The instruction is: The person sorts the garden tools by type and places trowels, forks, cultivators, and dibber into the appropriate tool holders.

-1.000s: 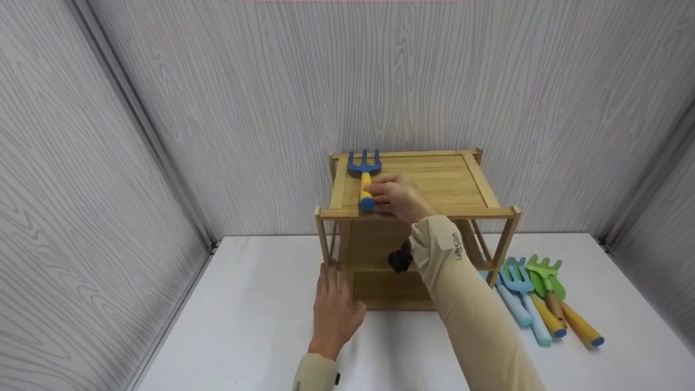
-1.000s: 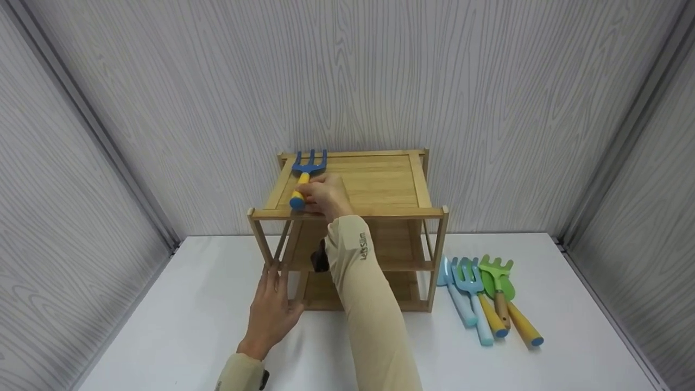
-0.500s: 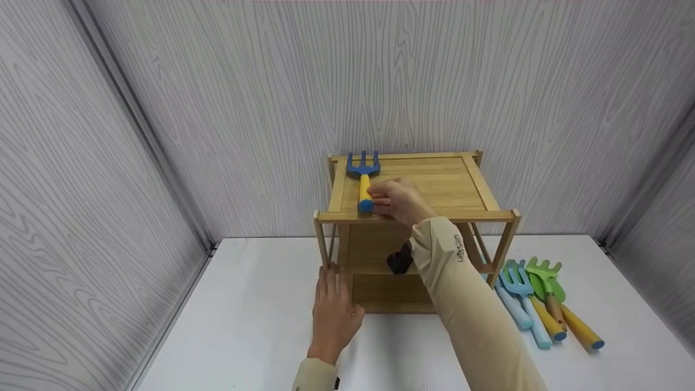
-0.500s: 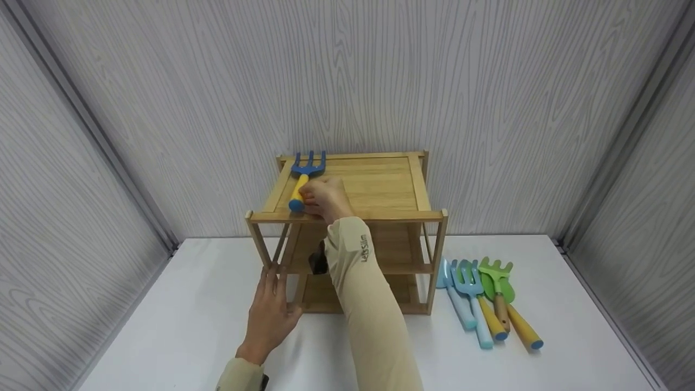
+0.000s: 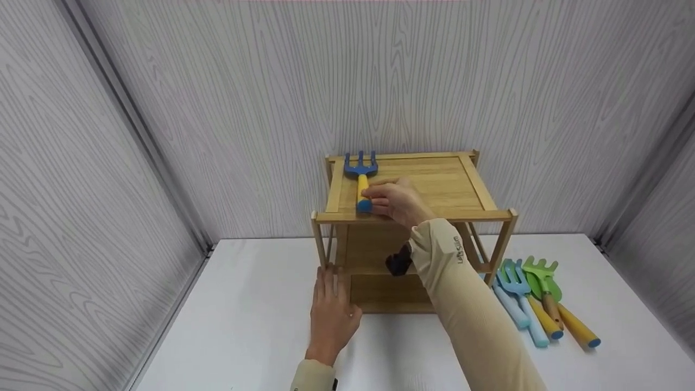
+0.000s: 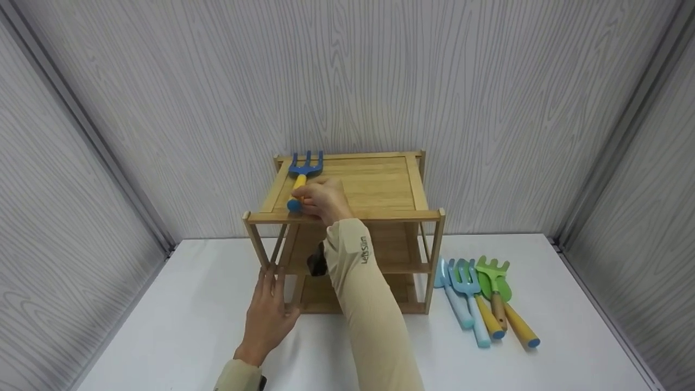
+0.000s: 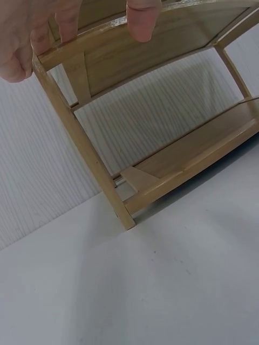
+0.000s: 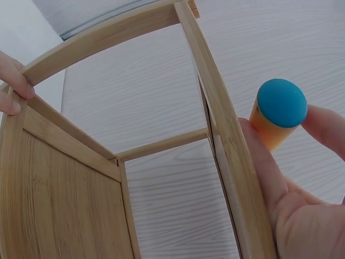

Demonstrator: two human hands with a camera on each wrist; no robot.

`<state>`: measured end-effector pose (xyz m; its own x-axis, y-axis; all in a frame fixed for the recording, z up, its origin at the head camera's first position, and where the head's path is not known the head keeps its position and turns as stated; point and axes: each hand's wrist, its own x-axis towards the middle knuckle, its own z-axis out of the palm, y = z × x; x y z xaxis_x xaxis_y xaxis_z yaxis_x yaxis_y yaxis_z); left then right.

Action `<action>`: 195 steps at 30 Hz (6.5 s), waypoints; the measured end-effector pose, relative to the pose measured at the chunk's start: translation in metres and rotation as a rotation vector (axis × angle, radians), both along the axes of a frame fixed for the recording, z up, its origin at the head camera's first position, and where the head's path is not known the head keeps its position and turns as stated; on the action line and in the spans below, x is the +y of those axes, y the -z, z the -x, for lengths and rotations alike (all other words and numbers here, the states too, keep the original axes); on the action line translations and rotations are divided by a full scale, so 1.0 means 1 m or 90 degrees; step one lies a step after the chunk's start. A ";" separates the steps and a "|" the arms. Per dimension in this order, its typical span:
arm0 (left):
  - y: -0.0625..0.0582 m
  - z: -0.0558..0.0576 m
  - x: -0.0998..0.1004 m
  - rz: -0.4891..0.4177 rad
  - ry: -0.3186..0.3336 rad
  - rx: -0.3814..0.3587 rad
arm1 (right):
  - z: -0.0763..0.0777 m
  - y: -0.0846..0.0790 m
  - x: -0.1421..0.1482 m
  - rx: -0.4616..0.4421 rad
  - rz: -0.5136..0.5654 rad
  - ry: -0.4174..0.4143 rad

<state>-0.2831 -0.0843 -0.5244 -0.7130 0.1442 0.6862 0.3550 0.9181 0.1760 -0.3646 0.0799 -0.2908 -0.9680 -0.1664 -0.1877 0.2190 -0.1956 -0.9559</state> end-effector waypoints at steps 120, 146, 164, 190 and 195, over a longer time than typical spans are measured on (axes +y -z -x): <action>-0.004 -0.002 -0.001 0.012 0.000 -0.050 | -0.089 0.126 0.232 0.081 -0.024 -0.033; -0.006 -0.006 -0.004 0.013 -0.001 -0.059 | -0.083 0.157 0.266 0.017 -0.074 -0.003; -0.003 -0.005 -0.005 0.000 0.007 -0.048 | -0.087 0.179 0.290 -0.059 -0.072 0.024; -0.004 -0.007 -0.002 0.010 -0.003 -0.080 | -0.089 0.203 0.316 -0.121 -0.134 0.052; -0.003 -0.006 -0.003 0.010 0.000 -0.061 | -0.089 0.203 0.319 -0.123 -0.148 0.054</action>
<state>-0.2770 -0.0871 -0.5213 -0.7749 0.1550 0.6129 0.3379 0.9209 0.1944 -0.2755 0.3989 -0.4939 -0.9190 -0.0181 -0.3938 0.3939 -0.0020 -0.9191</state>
